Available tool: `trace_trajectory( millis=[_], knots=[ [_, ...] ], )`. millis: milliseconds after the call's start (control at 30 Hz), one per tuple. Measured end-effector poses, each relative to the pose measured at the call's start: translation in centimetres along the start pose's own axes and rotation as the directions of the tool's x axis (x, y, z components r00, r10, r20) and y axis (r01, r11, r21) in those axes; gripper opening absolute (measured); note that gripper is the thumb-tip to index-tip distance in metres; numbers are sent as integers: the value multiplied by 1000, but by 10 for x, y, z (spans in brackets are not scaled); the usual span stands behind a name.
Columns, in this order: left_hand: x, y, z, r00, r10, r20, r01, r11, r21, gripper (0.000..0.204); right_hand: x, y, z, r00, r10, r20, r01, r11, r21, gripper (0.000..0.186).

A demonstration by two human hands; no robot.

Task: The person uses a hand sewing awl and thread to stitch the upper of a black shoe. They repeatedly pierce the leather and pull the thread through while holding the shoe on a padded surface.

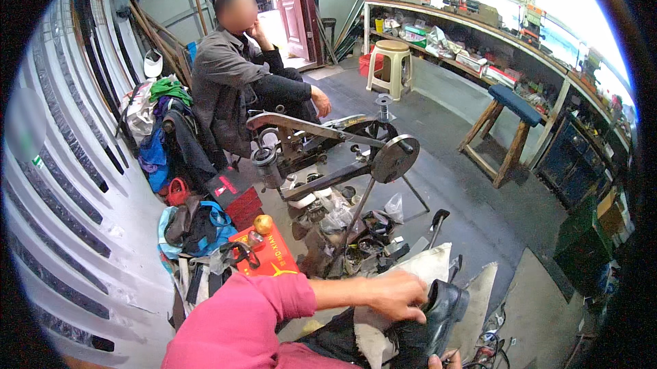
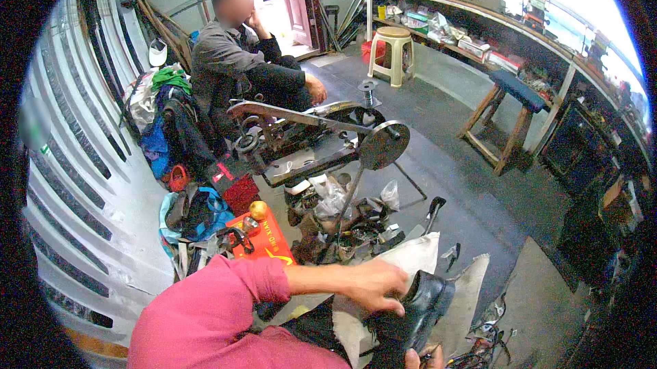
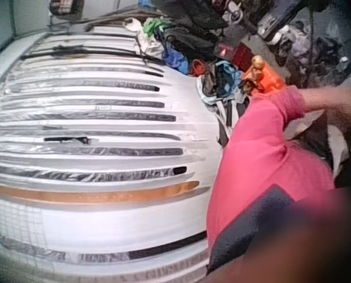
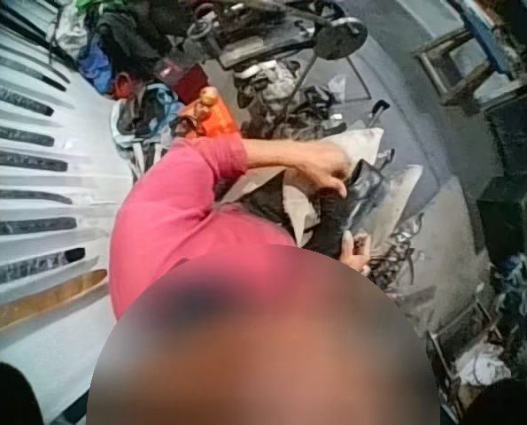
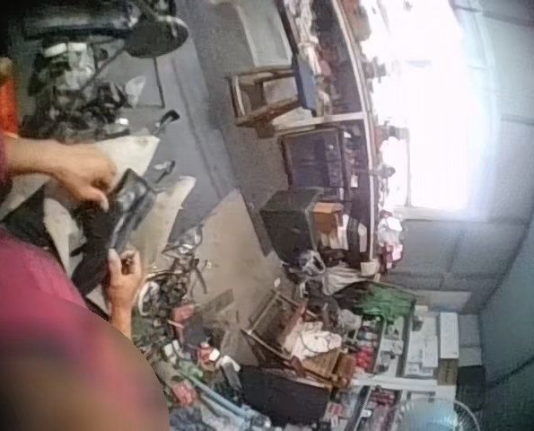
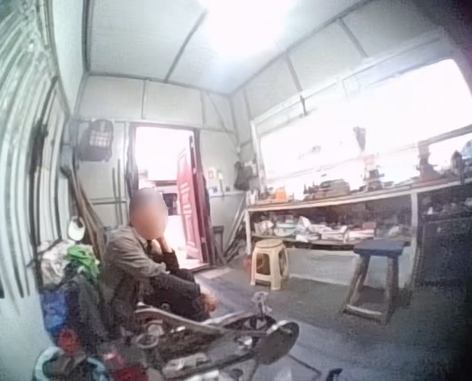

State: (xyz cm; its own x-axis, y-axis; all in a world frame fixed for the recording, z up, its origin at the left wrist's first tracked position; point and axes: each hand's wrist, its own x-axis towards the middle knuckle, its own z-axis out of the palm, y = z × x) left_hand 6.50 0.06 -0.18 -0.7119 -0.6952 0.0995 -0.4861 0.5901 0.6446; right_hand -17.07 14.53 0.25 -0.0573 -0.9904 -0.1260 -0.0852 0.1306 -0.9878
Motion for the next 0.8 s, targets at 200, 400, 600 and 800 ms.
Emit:
trace_trajectory(
  millis=[200,400,600,800],
  knots=[
    [-5,1,3,926,-362,-110,-61,144,-988,42,-3,-8,6,998,2,-65,-6,998,-55,28],
    [13,-26,-3,772,-624,-122,-152,5,-988,32,-2,10,13,986,-32,-164,13,993,-117,21],
    [7,-63,-55,392,-701,-595,-339,492,-802,41,3,25,14,981,-5,-194,21,997,81,38],
    [4,62,8,908,104,-405,-210,951,-226,9,1,30,3,987,-94,-133,118,975,188,30]
  ],
)
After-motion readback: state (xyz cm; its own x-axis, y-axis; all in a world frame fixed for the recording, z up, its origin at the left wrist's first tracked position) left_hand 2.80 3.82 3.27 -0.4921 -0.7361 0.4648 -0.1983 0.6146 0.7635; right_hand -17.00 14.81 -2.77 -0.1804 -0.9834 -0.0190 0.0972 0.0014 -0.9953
